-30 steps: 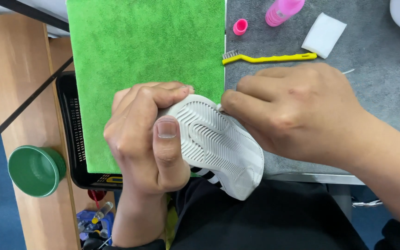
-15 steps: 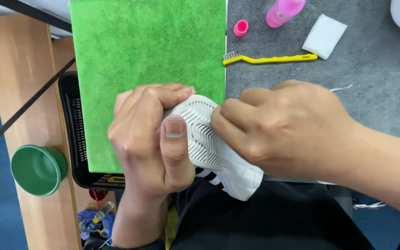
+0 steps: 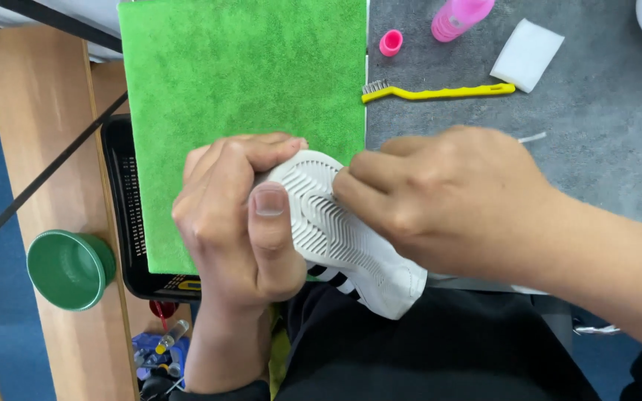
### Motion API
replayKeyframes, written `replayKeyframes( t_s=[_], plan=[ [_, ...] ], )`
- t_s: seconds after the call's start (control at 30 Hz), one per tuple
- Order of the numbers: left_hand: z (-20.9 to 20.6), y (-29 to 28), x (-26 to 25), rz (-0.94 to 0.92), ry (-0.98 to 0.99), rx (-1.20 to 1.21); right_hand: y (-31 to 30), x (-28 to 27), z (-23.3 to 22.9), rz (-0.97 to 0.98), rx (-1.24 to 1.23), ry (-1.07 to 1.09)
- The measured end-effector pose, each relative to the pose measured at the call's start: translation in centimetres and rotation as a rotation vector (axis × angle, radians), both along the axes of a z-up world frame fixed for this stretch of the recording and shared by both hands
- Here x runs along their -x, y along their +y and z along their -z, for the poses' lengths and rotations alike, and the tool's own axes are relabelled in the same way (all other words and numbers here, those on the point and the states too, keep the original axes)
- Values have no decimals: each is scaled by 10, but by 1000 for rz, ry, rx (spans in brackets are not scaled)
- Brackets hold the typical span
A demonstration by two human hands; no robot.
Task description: The person cleans the sole of a white sneaker using a cotton swab. They repeatedly rub the swab along the tread grooves and edges of the sole, occasionally repositioning the shoe and refreshing the swab.
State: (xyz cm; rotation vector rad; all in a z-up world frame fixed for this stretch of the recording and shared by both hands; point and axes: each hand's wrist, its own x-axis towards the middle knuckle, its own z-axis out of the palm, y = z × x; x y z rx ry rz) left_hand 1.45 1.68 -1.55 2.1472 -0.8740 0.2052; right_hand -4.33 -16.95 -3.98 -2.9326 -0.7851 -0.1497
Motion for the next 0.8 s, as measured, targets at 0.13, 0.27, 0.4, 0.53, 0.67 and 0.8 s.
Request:
replayKeyframes(
  t_s=[0.13,0.27,0.4,0.53,0.67,0.8],
  plan=[
    [16,7,-7,-9,11,91,-16,0,1,37,-551,52],
    [49,23,-16,-27,206,391,-29,30,40,339,-1009,96],
    [72,35,-25,-4,280,591,-29,65,93,670,-967,252],
    [83,42,-28,26,298,660,-33,90,119,728,-942,216],
    [89,44,-29,36,319,711,-32,102,133,726,-859,180],
    [92,46,-31,53,331,741,-21,101,132,715,-864,107]
  ],
)
